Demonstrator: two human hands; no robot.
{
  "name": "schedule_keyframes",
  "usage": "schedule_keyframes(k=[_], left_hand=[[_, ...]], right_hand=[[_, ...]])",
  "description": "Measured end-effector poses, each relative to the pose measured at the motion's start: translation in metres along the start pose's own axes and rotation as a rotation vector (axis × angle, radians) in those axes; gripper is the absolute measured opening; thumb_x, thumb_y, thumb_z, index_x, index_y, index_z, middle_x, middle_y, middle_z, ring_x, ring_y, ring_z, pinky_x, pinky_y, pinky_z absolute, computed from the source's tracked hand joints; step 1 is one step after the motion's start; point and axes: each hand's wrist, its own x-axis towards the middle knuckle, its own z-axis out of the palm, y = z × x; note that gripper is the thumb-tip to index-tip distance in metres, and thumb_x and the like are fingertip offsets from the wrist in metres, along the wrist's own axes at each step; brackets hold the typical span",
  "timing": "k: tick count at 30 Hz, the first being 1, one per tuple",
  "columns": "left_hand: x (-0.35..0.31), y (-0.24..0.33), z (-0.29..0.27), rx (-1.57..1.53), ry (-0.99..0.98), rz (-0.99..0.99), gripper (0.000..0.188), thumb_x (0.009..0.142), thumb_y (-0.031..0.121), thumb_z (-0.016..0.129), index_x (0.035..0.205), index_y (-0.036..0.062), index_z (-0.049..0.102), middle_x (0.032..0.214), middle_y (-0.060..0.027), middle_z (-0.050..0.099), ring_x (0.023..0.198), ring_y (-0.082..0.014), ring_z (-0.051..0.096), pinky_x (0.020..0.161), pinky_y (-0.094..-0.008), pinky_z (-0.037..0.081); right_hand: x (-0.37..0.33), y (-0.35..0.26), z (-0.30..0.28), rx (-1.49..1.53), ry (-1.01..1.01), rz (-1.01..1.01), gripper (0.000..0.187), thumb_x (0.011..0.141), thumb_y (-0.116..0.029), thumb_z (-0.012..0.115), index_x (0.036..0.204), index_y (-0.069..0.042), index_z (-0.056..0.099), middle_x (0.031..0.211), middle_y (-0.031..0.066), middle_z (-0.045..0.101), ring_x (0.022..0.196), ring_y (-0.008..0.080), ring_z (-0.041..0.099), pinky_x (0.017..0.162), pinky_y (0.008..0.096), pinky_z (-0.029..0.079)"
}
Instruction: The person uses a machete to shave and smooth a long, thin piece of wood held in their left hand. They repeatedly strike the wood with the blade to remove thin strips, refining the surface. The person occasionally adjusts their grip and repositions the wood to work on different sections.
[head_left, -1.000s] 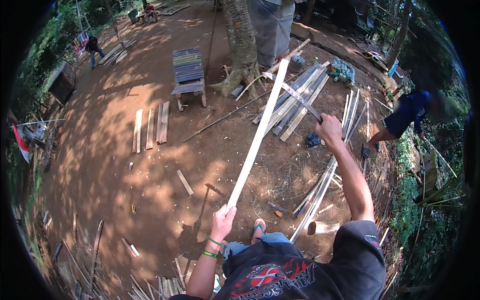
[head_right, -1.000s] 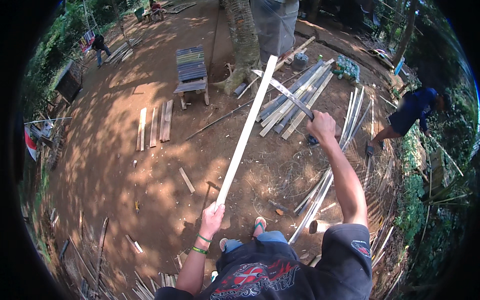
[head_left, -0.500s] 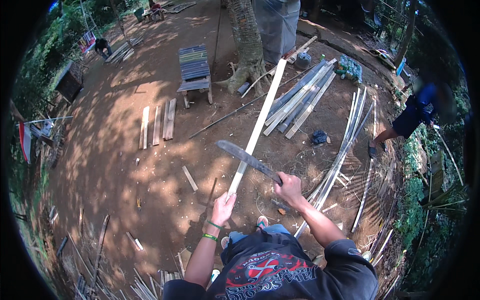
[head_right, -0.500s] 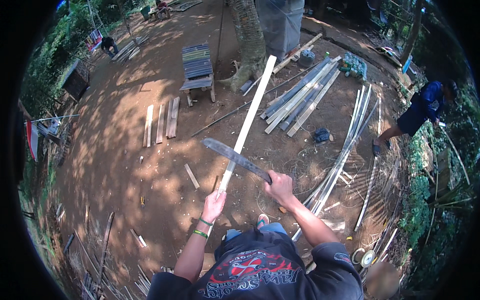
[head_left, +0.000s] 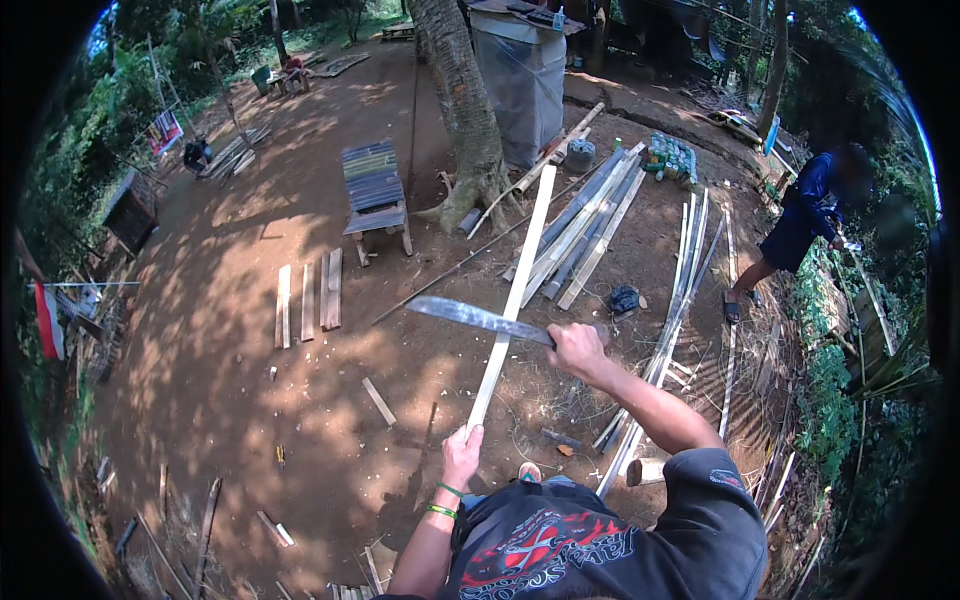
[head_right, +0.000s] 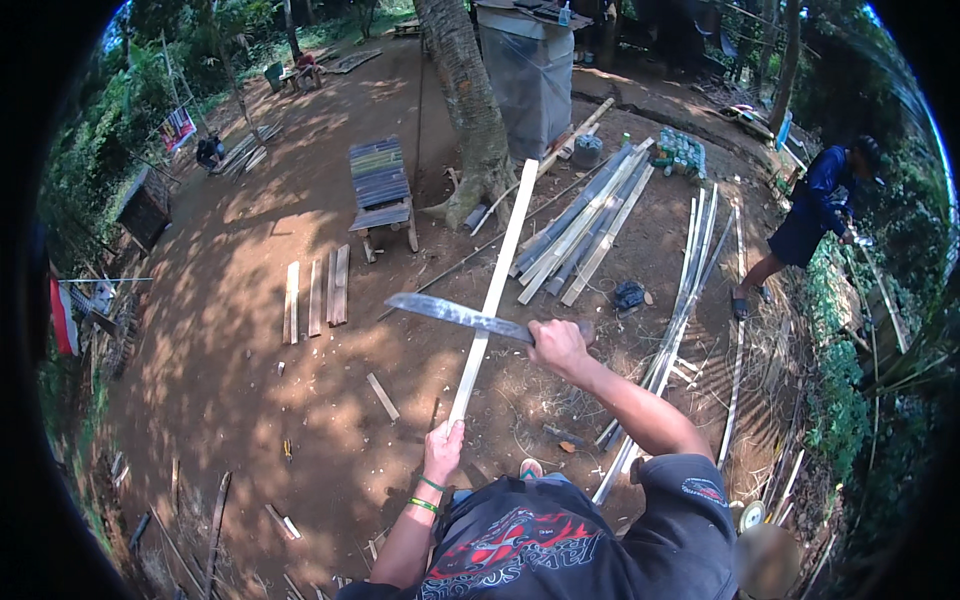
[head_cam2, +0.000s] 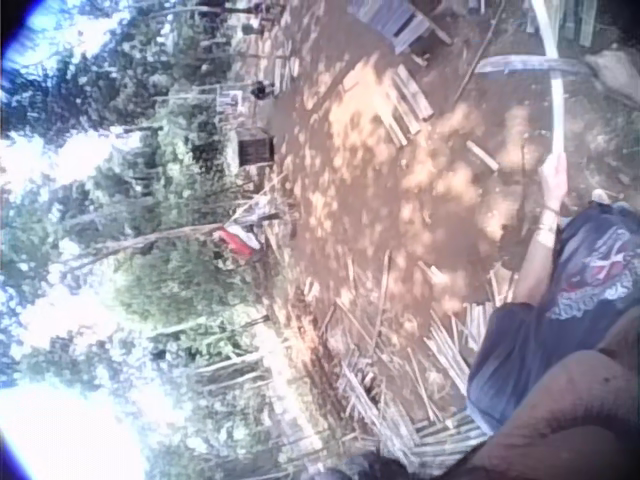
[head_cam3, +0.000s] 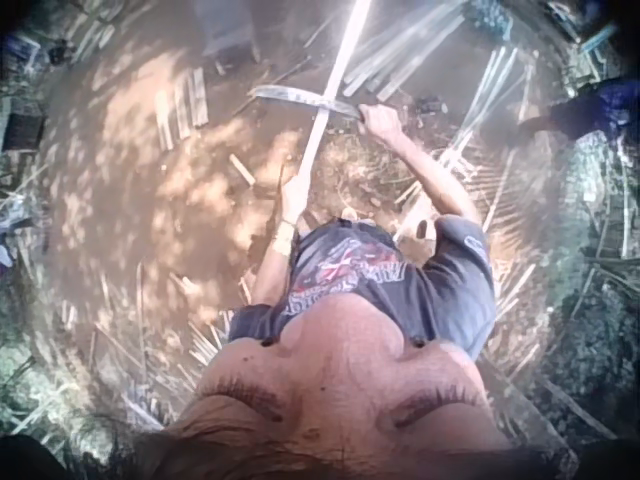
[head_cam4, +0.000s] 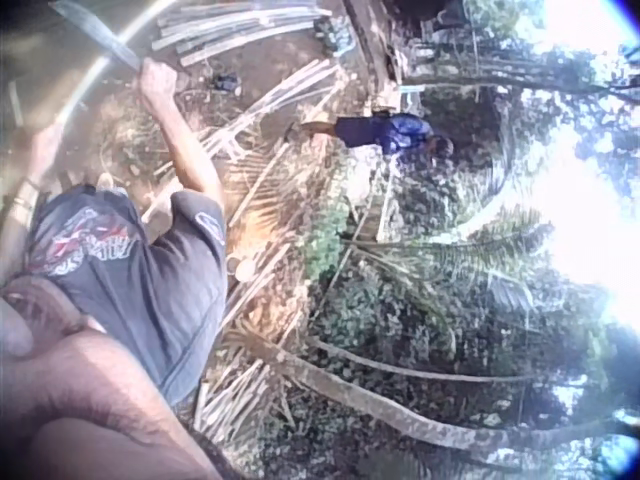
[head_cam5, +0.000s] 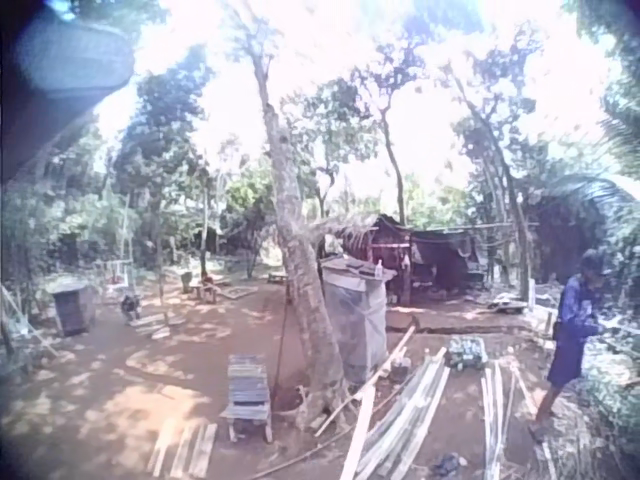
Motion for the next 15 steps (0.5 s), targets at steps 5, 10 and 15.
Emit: schedule_keyframes(k=[5,10,15], left_hand=[[-0.013,0.018,-0.009,0.079,-0.021,0.025,0.04,0.098,0.037,0.058,0.08,0.0013,0.061,0.06,-0.0185,0.056,0.054,-0.0347,0.058,0.053,-0.0443,0.042],[-0.024,0.018,0.0,0.07,-0.005,-0.013,0.04,0.097,0.038,0.059,0.082,0.0011,0.062,0.061,-0.019,0.057,0.056,-0.035,0.06,0.054,-0.0452,0.042],[-0.013,0.03,0.002,0.047,-0.014,0.059,0.038,0.098,0.035,0.058,0.081,0.0011,0.062,0.059,-0.0188,0.055,0.054,-0.0363,0.058,0.053,-0.0448,0.042]], right_hand=[[0.013,0.024,-0.012,-0.139,0.017,-0.004,0.021,0.075,-0.025,0.066,0.081,-0.005,0.064,0.067,0.0185,0.067,0.064,0.0373,0.069,0.06,0.0502,0.055],[0.019,0.051,-0.022,-0.048,0.132,0.144,0.02,0.078,-0.024,0.064,0.081,-0.004,0.065,0.067,0.0223,0.066,0.065,0.0398,0.068,0.064,0.0516,0.055],[-0.014,0.018,-0.01,-0.12,-0.152,-0.188,0.018,0.078,-0.022,0.062,0.082,-0.005,0.064,0.067,0.0221,0.066,0.064,0.0393,0.068,0.063,0.0511,0.056]])
